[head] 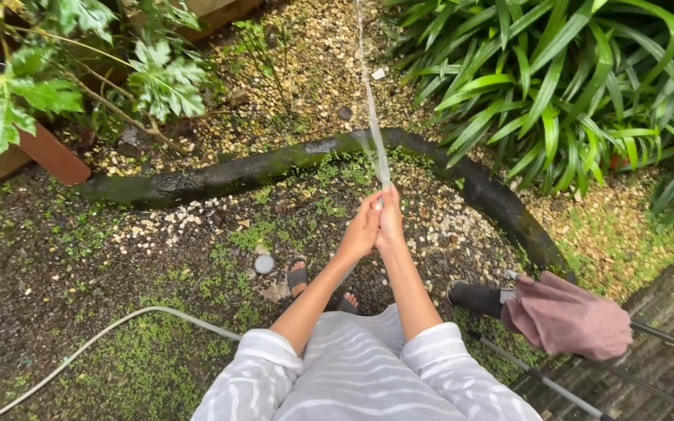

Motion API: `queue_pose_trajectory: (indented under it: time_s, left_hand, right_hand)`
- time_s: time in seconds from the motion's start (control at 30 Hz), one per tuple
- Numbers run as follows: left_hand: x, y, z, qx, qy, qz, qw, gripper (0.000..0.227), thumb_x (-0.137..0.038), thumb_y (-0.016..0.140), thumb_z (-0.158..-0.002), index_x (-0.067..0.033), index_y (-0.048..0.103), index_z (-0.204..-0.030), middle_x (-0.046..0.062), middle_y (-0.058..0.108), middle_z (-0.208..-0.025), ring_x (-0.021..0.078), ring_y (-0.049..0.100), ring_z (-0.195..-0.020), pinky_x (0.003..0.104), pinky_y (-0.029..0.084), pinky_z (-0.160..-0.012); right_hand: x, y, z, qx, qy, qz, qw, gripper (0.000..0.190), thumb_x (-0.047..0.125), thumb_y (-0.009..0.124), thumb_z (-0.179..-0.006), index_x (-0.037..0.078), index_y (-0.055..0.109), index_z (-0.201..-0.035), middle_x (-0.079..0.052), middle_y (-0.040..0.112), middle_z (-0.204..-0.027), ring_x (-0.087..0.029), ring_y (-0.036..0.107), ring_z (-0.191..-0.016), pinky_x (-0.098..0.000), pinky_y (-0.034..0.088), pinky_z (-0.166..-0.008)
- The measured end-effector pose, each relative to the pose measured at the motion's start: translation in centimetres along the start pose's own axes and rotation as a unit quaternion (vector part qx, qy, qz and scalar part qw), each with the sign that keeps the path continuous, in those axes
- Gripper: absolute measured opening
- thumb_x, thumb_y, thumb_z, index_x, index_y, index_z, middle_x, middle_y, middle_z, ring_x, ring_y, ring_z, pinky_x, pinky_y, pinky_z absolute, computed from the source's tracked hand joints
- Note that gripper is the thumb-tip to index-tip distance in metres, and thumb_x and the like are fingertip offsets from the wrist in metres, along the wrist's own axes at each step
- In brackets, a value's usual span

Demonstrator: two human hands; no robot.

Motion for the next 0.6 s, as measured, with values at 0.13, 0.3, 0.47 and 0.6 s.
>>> queue_pose_trajectory:
  time_s: [0.13,0.3,0.47,0.6]
  left_hand:
    - [-1.8,-2.8,1.3,-0.007,-0.006,0.008,1.000,0.054,-0.041,0.024,-0.109,-0.0161,0.031,-0.156,0.035,0.060,-0.126,0.0248,0.068,-0.070,0.028,0.055,-0.046]
    - [-2.1,-6.3,-0.1,-0.033,-0.009,0.013,0.999,0.053,-0.037,0.023,-0.109,-0.0149,0.030,-0.157,0.037,0.052,-0.137,0.0265,0.068,-0.076,0.028,0.057,-0.048]
    - [-2.9,-8.7,-1.3,-0.038,0.006,0.025,0.999,0.051,-0.033,0.023,-0.109,-0.0116,0.032,-0.155,0.039,0.049,-0.137,0.0211,0.064,-0.061,0.026,0.054,-0.043]
    - [-1.8,-10.5,-2.6,-0.043,0.008,0.025,0.999,0.053,-0.037,0.024,-0.109,-0.0114,0.030,-0.155,0.039,0.052,-0.133,0.0200,0.063,-0.061,0.025,0.053,-0.043]
  right_hand:
    - [0.1,3.2,-0.7,0.007,0.002,0.012,1.000,0.056,0.030,0.036,-0.112,0.014,0.015,-0.162,-0.025,0.005,-0.165,-0.046,0.022,-0.149,-0.0622,0.024,-0.118]
    - [-2.0,5.5,-4.0,0.027,0.015,0.027,0.999,0.058,0.030,0.036,-0.113,0.014,0.011,-0.162,-0.024,0.003,-0.166,-0.045,0.023,-0.149,-0.0637,0.027,-0.116]
    - [-1.4,8.3,-4.8,0.034,0.018,0.034,0.999,0.056,0.026,0.033,-0.113,0.010,0.009,-0.162,-0.029,0.001,-0.164,-0.048,0.023,-0.148,-0.0642,0.027,-0.116]
    - [-1.4,10.3,-5.5,0.039,0.017,0.023,0.999,0.059,0.025,0.034,-0.112,0.010,0.006,-0.162,-0.029,0.001,-0.164,-0.048,0.025,-0.148,-0.0645,0.028,-0.115]
Point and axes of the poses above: each hand's wrist, its own z-axis away from the middle knuckle, its own y-axis out of the palm, x = y × z, the point moved 9 cm from there along -z, towards the middle knuckle
